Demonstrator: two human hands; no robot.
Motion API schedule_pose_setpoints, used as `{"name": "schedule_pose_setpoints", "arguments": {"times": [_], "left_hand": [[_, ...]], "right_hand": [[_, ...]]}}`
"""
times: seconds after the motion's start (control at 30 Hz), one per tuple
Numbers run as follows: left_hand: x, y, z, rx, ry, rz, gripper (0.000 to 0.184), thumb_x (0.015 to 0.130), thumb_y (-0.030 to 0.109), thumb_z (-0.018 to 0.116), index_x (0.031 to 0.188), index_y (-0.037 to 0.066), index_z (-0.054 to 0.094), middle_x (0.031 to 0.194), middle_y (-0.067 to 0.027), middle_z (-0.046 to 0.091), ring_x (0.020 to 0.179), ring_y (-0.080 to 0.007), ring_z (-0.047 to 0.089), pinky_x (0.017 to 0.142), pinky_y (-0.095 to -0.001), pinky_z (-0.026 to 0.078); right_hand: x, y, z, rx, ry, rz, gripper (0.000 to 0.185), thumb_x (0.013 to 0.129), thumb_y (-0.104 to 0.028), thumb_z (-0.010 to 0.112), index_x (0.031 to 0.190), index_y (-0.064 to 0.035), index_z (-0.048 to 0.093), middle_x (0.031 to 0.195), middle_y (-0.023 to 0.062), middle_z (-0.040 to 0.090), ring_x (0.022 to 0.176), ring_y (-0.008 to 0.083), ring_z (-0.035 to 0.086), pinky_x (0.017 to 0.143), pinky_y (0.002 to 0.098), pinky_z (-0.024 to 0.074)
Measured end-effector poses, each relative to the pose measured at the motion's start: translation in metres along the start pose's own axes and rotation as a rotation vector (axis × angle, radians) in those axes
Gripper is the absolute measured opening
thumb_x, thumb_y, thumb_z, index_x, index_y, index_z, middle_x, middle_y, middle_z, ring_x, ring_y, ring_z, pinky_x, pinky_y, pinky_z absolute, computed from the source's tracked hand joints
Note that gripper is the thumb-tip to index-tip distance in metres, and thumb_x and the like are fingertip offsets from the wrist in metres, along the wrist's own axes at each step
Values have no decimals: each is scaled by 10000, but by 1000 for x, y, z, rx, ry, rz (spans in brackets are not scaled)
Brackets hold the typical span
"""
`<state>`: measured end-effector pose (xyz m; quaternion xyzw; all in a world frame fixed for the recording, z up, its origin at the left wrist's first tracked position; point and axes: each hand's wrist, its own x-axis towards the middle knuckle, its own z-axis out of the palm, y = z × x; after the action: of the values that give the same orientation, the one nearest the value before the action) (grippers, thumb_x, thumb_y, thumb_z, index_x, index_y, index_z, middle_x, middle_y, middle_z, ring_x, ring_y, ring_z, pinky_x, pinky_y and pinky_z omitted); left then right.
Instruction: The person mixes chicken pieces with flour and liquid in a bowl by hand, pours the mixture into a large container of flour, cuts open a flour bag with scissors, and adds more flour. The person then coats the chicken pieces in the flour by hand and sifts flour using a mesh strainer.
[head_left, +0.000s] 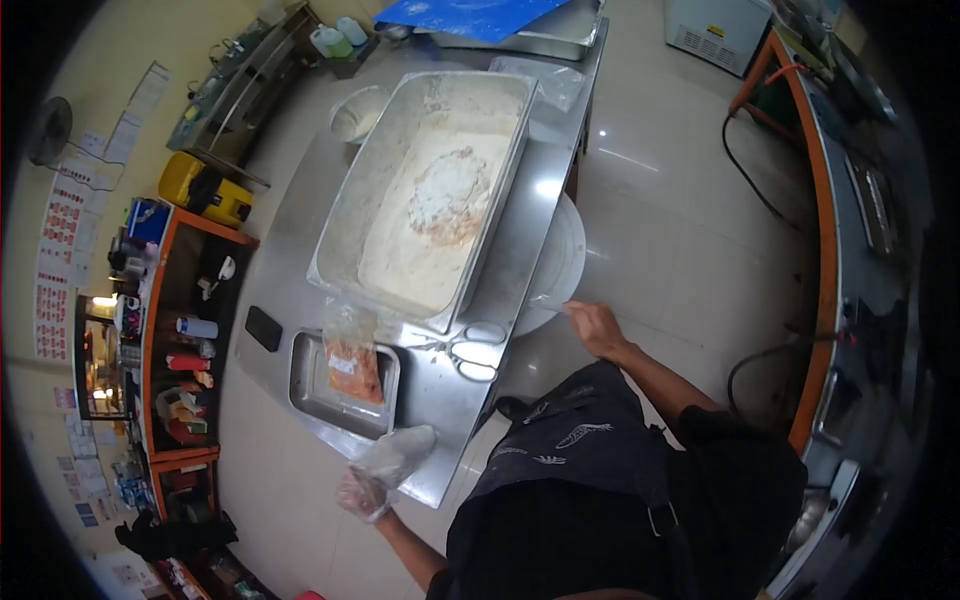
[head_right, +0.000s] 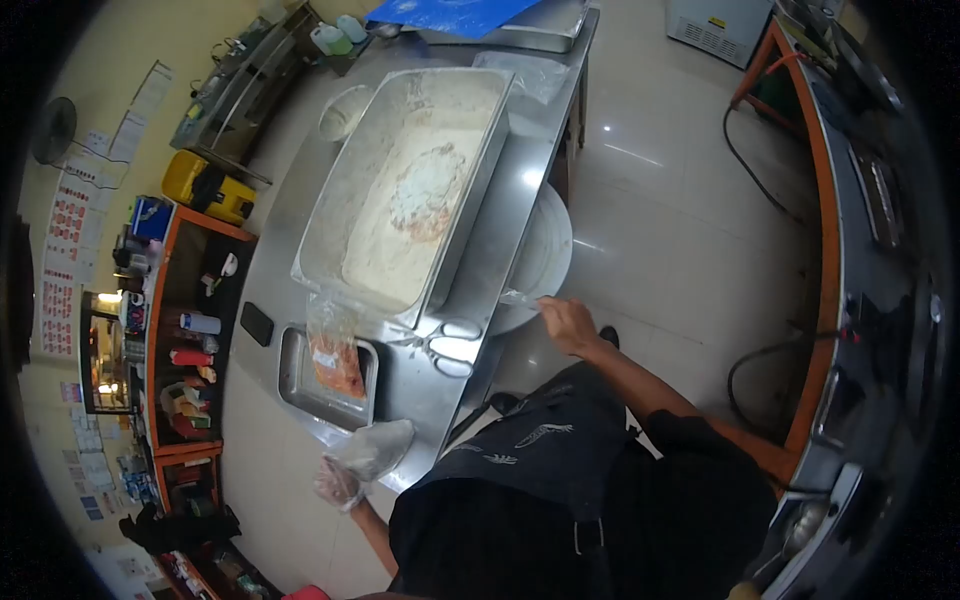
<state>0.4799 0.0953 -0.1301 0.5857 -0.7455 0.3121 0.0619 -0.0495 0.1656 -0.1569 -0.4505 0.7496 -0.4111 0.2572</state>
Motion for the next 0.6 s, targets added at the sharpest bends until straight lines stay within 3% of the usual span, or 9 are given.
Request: {"name": "schedule_pose_setpoints", "arguments": {"times": [0.1,0.13,0.2,0.3,0.33,0.37,0.43,0.53,0.6], "left_hand": [[27,-7,-34,83,274,164,300,779,186,581,1052,62,595,737,-3,528,672,-157,513,616,-274,381],[35,4,-56,155,347,191,304,783,187,576,1063,71,596,729,4,520,660,-150,505,606,-266,375],[60,22,-113,423,257,-19,341,811,207,534,1139,113,549,764,9,523,656,-134,494,600,-286,364],[106,63,-178,307,351,-160,341,816,214,530,1140,108,546,778,3,526,670,-138,497,614,-290,367],[120,74,-194,253,381,-195,342,818,216,529,1141,106,545,782,1,527,674,-139,499,619,-291,368],[134,86,-205,215,391,-218,342,820,218,527,1142,105,544,787,-1,527,679,-140,500,623,-292,369],[156,108,-224,165,407,-258,342,823,223,524,1143,102,542,796,-5,529,688,-143,502,632,-295,371],[183,137,-239,119,419,-302,344,828,229,520,1145,97,538,809,-11,532,702,-147,506,646,-298,375],[194,152,-241,98,423,-327,345,832,234,517,1146,94,536,819,-15,533,711,-150,508,656,-301,377]], "right_hand": [[25,36,-72,-25,42,158,226,846,-152,451,930,-20,615,661,219,568,639,331,598,609,418,442],[40,60,-93,-65,101,114,219,844,-141,450,926,-13,607,666,215,569,642,335,595,613,413,443],[64,85,-124,-70,132,77,196,840,-126,454,920,-5,585,701,204,573,677,343,590,637,403,445],[151,100,-159,91,250,-96,190,837,-168,488,939,-16,537,810,186,571,812,348,571,717,395,438],[187,92,-165,67,235,-60,323,810,-280,574,1002,-27,513,951,181,559,895,344,554,767,400,427],[218,66,-174,-94,300,-128,603,722,-406,674,1159,-61,443,1091,183,507,919,358,552,798,412,431],[291,35,-180,-234,327,-221,874,631,-474,736,1303,-105,317,1192,195,434,960,383,541,841,428,431],[391,5,-182,-415,116,-194,1010,591,-474,759,1369,-126,216,1274,218,365,982,402,539,857,453,436],[448,11,-181,-560,8,-210,948,617,-427,744,1366,-143,239,1294,204,385,997,390,544,856,458,445]]}}
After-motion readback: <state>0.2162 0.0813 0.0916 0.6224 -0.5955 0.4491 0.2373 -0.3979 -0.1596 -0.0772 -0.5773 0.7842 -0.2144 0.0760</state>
